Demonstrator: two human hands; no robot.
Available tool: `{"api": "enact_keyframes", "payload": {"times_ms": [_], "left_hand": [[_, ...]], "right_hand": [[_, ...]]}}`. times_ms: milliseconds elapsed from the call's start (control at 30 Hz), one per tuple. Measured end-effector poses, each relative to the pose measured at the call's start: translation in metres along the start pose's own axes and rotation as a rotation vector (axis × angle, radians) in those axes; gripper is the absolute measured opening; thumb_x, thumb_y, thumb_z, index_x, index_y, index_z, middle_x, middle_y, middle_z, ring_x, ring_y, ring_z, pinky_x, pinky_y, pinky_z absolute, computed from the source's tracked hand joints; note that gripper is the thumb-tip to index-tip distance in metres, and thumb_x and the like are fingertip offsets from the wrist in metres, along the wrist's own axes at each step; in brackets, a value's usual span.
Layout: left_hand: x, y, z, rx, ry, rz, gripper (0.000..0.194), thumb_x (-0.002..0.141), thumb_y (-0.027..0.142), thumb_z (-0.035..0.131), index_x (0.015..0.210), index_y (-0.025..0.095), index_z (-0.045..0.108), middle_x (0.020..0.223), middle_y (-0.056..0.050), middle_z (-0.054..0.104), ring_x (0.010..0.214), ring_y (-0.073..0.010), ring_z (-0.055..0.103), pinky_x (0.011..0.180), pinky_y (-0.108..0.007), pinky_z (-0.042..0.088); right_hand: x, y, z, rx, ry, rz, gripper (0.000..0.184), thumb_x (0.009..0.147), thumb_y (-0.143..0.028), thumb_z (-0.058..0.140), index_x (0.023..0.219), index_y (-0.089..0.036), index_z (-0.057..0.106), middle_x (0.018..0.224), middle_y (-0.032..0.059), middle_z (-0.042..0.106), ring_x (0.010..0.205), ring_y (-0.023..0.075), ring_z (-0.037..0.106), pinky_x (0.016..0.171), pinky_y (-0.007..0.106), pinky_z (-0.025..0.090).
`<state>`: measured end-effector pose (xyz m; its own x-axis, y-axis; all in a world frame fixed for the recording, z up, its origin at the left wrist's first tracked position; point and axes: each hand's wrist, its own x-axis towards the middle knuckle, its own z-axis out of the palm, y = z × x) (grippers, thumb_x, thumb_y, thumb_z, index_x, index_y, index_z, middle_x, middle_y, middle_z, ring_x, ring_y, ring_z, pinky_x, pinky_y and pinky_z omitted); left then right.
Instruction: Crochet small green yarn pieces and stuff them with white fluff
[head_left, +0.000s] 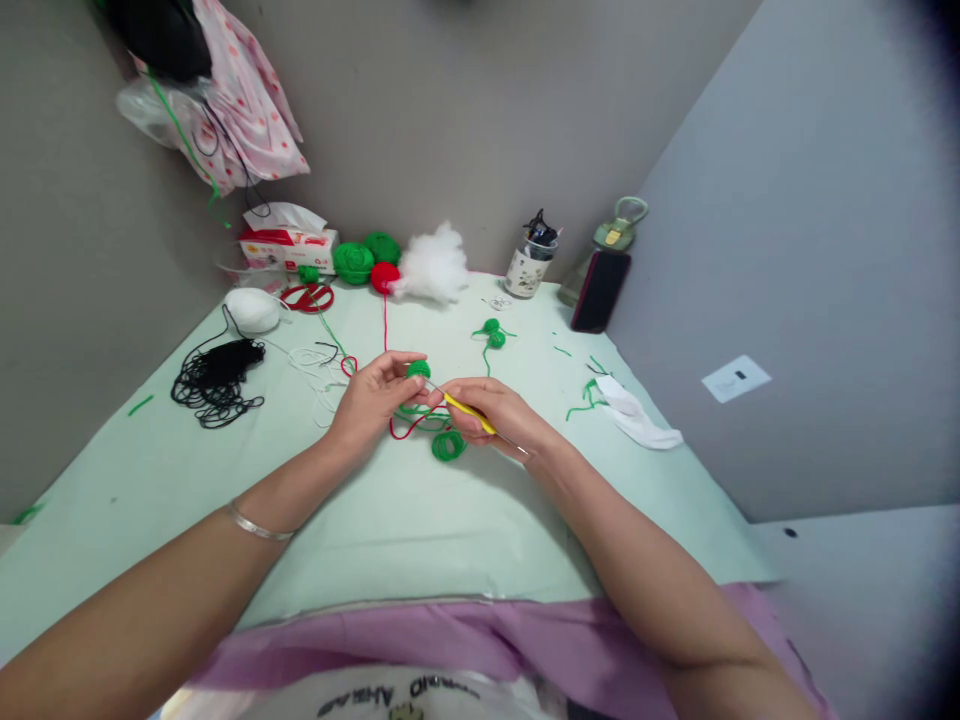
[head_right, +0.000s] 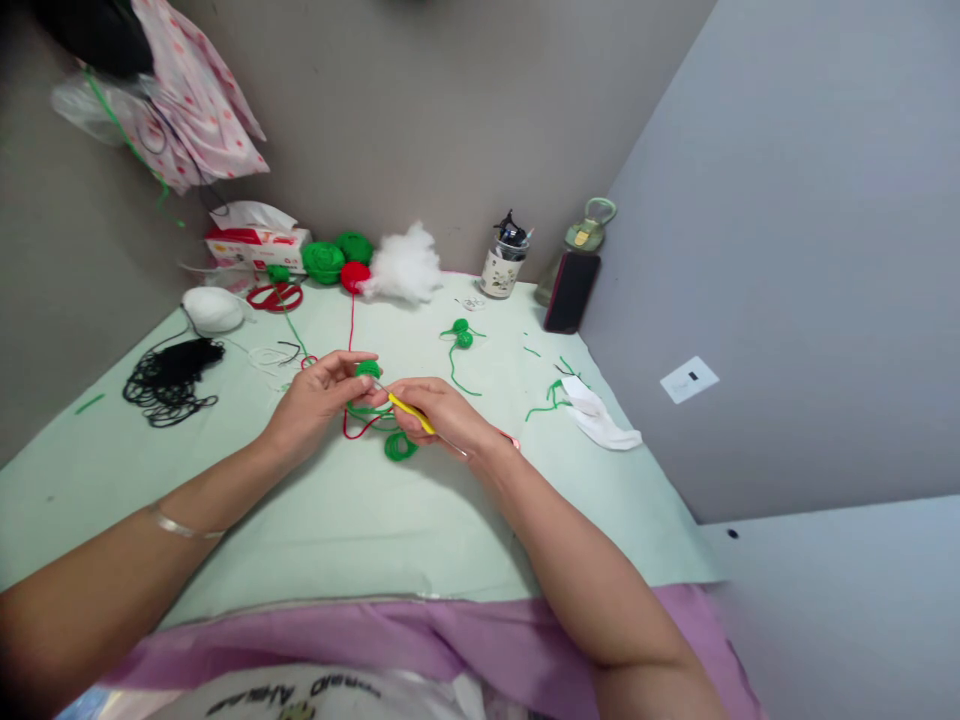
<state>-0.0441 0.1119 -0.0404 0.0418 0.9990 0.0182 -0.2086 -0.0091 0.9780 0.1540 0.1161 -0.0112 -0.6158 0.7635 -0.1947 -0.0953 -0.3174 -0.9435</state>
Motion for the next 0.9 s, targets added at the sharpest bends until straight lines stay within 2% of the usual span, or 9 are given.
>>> {"api": "enact_keyframes", "payload": {"times_ms": [233,400,533,667,800,900], "left_hand": [[-0.004,-0.002,0.007,0.048,0.039,0.072,0.038,0.074,0.033,0.087,0.104,0.019,0.068,0.085,0.003,0.070,0.073,-0.0174,0.076,0.077,-0.032,0.062],[-0.005,-0.004,0.011,0.078,0.061,0.129,0.037,0.076,0.034,0.084,0.107,0.020,0.068,0.086,0.003,0.068,0.078,-0.0169,0.074,0.078,-0.032,0.062],[-0.005,-0.004,0.012,0.093,0.045,0.148,0.037,0.079,0.038,0.082,0.109,0.020,0.069,0.089,0.002,0.068,0.078,-0.0171,0.073,0.079,-0.033,0.063],[-0.003,-0.002,0.011,0.103,0.018,0.143,0.031,0.081,0.039,0.080,0.102,0.021,0.069,0.087,0.001,0.070,0.075,-0.0174,0.073,0.073,-0.032,0.062],[-0.001,0.001,0.011,0.125,0.008,0.131,0.020,0.080,0.035,0.076,0.091,0.021,0.068,0.078,0.002,0.067,0.068,-0.0166,0.068,0.063,-0.029,0.059],[-0.002,0.002,0.011,0.152,0.005,0.144,0.012,0.080,0.029,0.072,0.087,0.021,0.067,0.076,0.002,0.067,0.066,-0.0161,0.065,0.062,-0.028,0.056]], "right_hand": [[0.002,0.002,-0.004,0.233,-0.061,0.069,0.014,0.093,-0.024,0.063,0.088,-0.013,0.070,0.055,-0.0112,0.032,0.047,0.0051,0.012,0.041,0.017,0.020],[0.001,0.001,-0.005,0.247,-0.064,0.067,0.013,0.094,-0.023,0.063,0.089,-0.012,0.069,0.057,-0.0118,0.030,0.048,0.0050,0.011,0.041,0.016,0.021],[0.000,-0.005,-0.004,0.214,-0.024,0.026,0.016,0.092,-0.029,0.068,0.088,-0.013,0.069,0.054,-0.0118,0.034,0.046,0.0045,0.013,0.041,0.018,0.017],[-0.003,-0.008,0.009,0.018,0.086,-0.049,0.026,0.090,-0.042,0.069,0.085,-0.017,0.067,0.049,-0.0120,0.036,0.045,0.0060,0.018,0.043,0.021,0.018],[-0.011,-0.003,0.031,-0.410,0.233,-0.196,0.026,0.097,-0.040,0.061,0.080,-0.020,0.062,0.056,-0.0062,0.049,0.050,0.0096,0.037,0.050,0.025,0.026],[-0.019,0.003,0.045,-0.677,0.312,-0.258,0.021,0.102,-0.034,0.051,0.086,-0.022,0.059,0.059,-0.0052,0.051,0.052,0.0120,0.040,0.056,0.027,0.027]]}}
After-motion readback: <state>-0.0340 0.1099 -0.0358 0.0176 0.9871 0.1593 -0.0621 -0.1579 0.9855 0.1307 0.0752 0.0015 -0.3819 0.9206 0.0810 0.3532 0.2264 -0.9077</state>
